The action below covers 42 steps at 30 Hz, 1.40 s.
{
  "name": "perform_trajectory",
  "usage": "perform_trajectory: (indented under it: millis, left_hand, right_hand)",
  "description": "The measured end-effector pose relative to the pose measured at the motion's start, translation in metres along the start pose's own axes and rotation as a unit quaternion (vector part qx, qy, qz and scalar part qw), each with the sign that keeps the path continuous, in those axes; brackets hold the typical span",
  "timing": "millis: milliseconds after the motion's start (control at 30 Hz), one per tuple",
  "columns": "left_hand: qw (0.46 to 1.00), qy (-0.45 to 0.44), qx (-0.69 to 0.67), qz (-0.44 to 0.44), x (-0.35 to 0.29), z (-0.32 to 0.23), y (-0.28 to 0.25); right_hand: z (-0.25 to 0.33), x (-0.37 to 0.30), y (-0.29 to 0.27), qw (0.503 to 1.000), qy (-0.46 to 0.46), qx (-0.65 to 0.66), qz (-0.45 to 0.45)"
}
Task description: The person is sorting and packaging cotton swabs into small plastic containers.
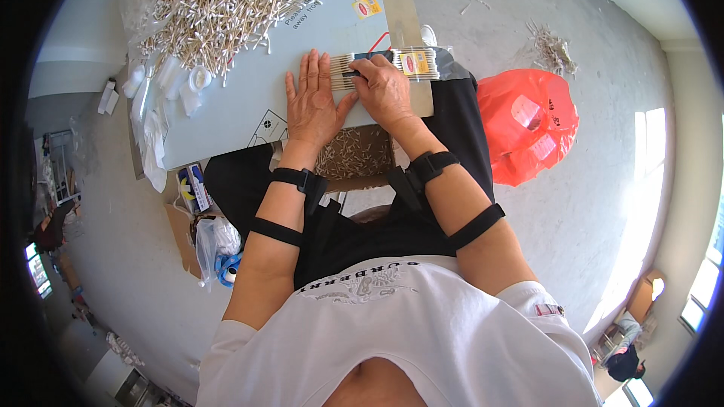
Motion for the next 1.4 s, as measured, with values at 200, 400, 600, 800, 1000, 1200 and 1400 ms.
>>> perform_trajectory:
  millis: [200, 400, 600, 800, 1000, 1200, 1400]
  left_hand:
    - [1.000, -0.002, 0.002, 0.002, 0.000, 0.001, 0.001]
    - [1.000, -0.001, -0.003, 0.001, 0.000, 0.001, 0.001]
    - [1.000, -0.001, 0.002, -0.002, 0.000, 0.001, 0.000]
    - [1.000, -0.004, 0.002, 0.002, 0.000, 0.002, 0.001]
    - [1.000, -0.005, -0.002, 0.006, 0.000, 0.002, 0.002]
    - [1.000, -0.007, 0.004, 0.007, -0.001, 0.004, 0.003]
    - [1.000, -0.004, 0.005, 0.002, -0.001, 0.002, 0.003]
  right_hand:
    - [0.003, 0.000, 0.000, 1.000, -0.006, -0.007, 0.004]
    - [0.005, 0.001, -0.002, 1.000, 0.008, -0.002, 0.004]
    - [0.005, 0.001, 0.000, 1.000, 0.001, -0.023, 0.003]
    - [0.003, 0.002, 0.001, 1.000, 0.012, -0.019, 0.001]
    - [0.004, 0.002, 0.001, 0.999, 0.016, -0.030, 0.010]
    - [0.002, 0.009, 0.002, 0.995, 0.046, 0.011, 0.082]
    - [0.002, 0.015, 0.006, 0.991, 0.015, -0.023, 0.127]
Point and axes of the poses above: each hand's wrist, its own x-axis towards the middle knuckle, its own y-axis out of the palm, z = x × y, the point moved 9 cm from there along x, towards the middle knuckle, and after that the axes turned 7 degrees about z, right-handed, at the moved point
